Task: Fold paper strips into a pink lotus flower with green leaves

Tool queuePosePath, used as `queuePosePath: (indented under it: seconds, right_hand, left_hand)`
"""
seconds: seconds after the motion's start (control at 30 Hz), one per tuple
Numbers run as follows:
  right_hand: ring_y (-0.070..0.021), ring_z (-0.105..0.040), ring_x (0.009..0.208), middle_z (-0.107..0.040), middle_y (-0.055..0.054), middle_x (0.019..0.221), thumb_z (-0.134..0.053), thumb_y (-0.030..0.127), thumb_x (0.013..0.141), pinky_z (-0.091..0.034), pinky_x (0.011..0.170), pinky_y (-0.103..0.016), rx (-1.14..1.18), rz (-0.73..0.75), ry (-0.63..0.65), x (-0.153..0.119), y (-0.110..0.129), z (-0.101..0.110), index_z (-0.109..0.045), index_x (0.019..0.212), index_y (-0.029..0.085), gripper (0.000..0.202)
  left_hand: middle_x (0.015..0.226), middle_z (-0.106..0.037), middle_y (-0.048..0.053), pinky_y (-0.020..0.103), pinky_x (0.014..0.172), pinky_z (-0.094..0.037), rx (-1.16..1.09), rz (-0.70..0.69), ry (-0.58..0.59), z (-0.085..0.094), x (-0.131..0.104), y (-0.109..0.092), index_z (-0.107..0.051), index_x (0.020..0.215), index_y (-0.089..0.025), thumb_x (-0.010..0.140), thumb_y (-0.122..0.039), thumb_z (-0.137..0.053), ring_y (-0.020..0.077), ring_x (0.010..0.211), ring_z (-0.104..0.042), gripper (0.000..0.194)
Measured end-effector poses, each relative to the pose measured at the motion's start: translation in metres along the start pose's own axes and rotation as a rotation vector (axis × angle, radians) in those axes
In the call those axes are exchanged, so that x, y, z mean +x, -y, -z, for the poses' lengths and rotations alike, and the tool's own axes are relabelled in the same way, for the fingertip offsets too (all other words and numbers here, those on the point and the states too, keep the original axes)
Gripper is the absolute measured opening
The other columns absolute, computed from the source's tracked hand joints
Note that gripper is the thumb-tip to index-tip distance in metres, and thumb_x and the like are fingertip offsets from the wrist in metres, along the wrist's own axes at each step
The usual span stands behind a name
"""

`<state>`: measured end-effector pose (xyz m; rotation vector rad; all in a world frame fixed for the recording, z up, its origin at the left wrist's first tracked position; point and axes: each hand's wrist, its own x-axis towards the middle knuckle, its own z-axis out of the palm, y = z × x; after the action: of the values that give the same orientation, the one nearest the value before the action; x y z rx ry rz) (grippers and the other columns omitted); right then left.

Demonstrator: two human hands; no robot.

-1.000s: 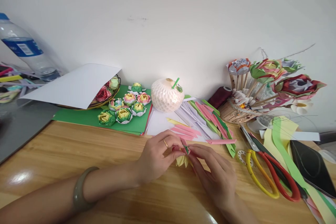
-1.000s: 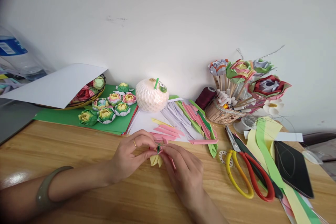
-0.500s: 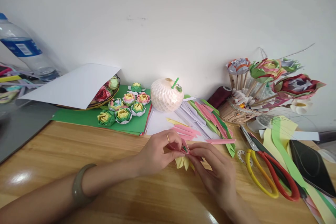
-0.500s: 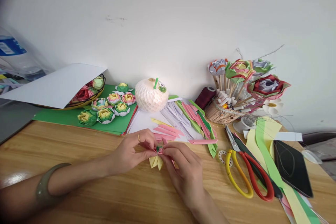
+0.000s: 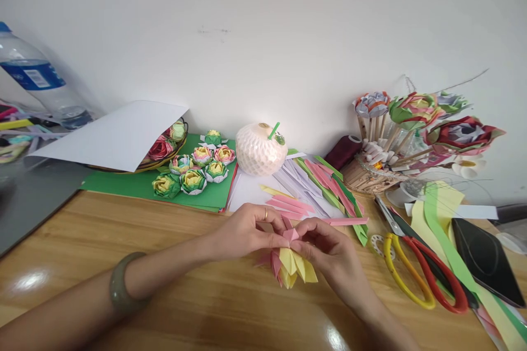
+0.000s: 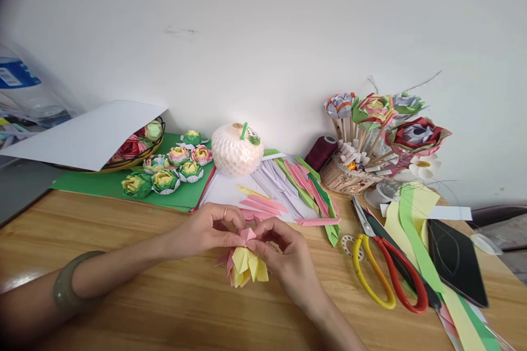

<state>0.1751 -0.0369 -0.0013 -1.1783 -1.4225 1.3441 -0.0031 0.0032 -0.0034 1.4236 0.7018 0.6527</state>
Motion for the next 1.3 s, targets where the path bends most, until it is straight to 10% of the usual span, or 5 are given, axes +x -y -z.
queuePosePath:
  seconds: [0.7, 1.3]
  right_hand:
    - [-0.0078, -0.049, 0.044, -0.058, 0.002, 0.058, -0.068, 0.042, 0.068, -0.035, 0.037, -0.019, 0.019, -0.194, -0.049, 0.001, 0.001, -0.005, -0.055, 0.069, 0.016, 0.029]
    - [-0.0138, -0.061, 0.058, -0.066, -0.002, 0.067, -0.055, 0.017, 0.08, -0.047, 0.055, -0.023, -0.666, 0.444, -0.183, -0.007, -0.006, -0.002, -0.059, 0.076, 0.019, 0.006]
  left_hand:
    - [0.068, -0.06, 0.0, 0.021, 0.06, -0.046, -0.209, 0.127, -0.081, -0.005, 0.003, 0.004, -0.056, 0.068, -0.011, 0.063, -0.019, -0.069, 0.0089, 0.062, -0.056, 0.016]
    - [0.078, -0.065, 0.004, 0.022, 0.057, -0.047, -0.025, -0.002, -0.218, -0.01, -0.001, 0.006, -0.064, 0.071, -0.012, 0.072, -0.02, -0.059, 0.0107, 0.062, -0.06, 0.009]
